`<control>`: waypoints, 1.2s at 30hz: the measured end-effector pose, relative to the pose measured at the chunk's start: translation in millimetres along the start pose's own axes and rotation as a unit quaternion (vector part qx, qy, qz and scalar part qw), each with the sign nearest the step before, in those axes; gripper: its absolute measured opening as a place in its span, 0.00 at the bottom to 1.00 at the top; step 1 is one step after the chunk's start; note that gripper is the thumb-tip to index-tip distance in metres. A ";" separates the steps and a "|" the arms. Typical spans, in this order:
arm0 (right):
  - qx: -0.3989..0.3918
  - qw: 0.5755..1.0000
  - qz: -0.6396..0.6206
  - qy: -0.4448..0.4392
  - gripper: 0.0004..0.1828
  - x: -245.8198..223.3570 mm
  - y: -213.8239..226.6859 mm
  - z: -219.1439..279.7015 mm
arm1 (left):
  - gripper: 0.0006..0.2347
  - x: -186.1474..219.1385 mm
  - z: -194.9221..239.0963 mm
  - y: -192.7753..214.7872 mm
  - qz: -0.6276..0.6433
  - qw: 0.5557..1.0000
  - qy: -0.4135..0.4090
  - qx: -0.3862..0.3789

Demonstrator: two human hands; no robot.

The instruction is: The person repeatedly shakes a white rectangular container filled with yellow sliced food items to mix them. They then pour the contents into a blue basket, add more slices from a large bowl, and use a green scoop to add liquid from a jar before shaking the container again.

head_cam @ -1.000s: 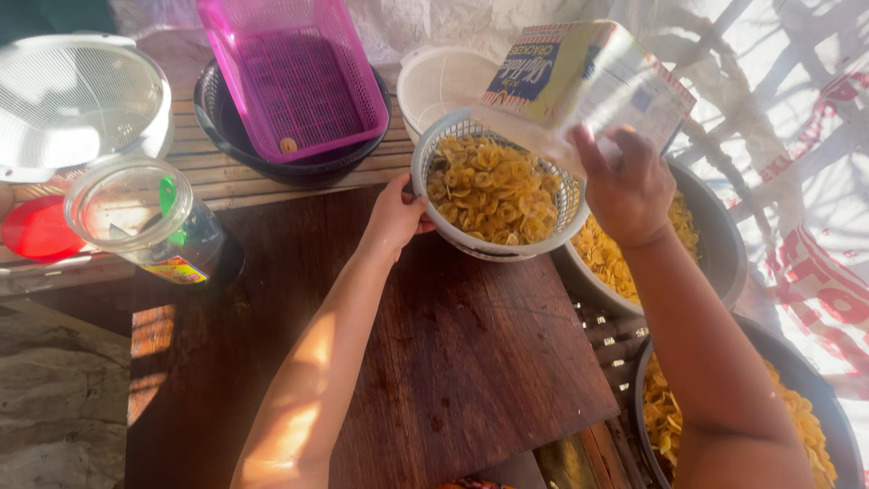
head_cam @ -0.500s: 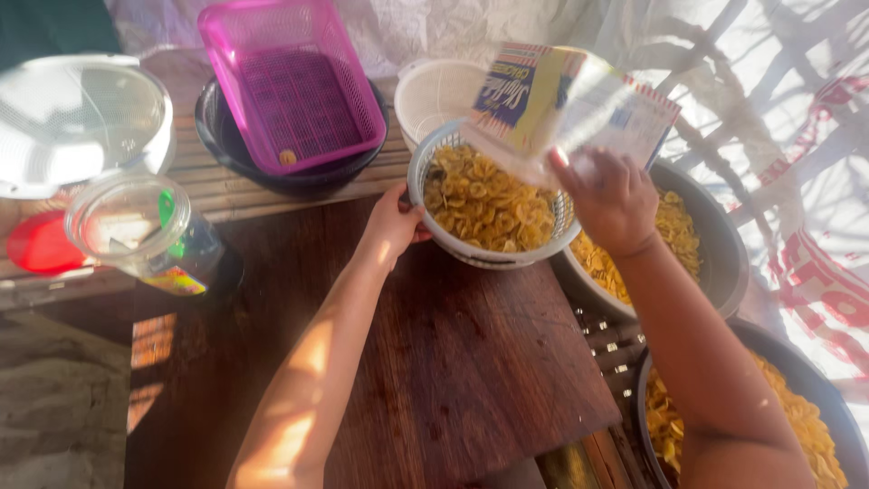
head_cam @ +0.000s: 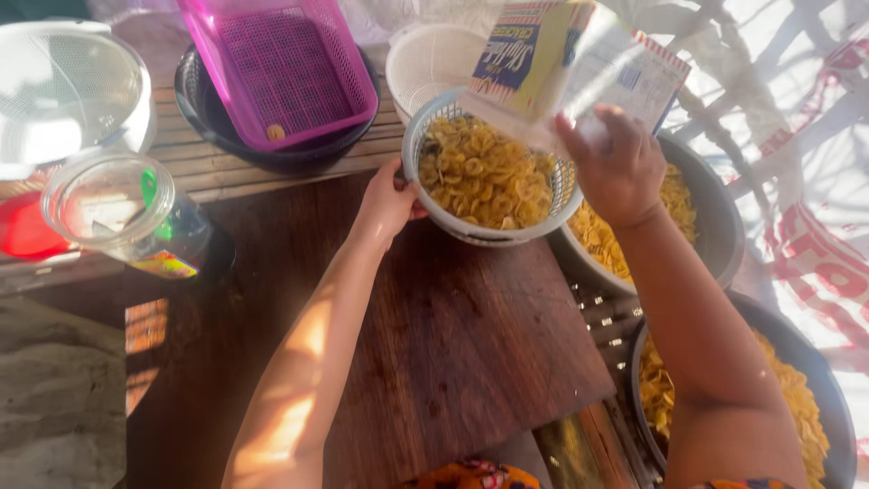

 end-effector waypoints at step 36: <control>-0.082 0.699 -0.405 -0.583 0.27 7.3 -114.7 51.9 | 0.10 64.4 130.3 234.6 -0.207 0.946 -0.091 0.234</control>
Point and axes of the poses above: each hand's wrist, its own z-axis away from the middle knuckle, its own y-axis out of the back of the hand, x = y × z, the point moved 10 cm from there along -z, towards the middle knuckle, and after that the axes turned 15 degrees about x, right-handed, at the moved point
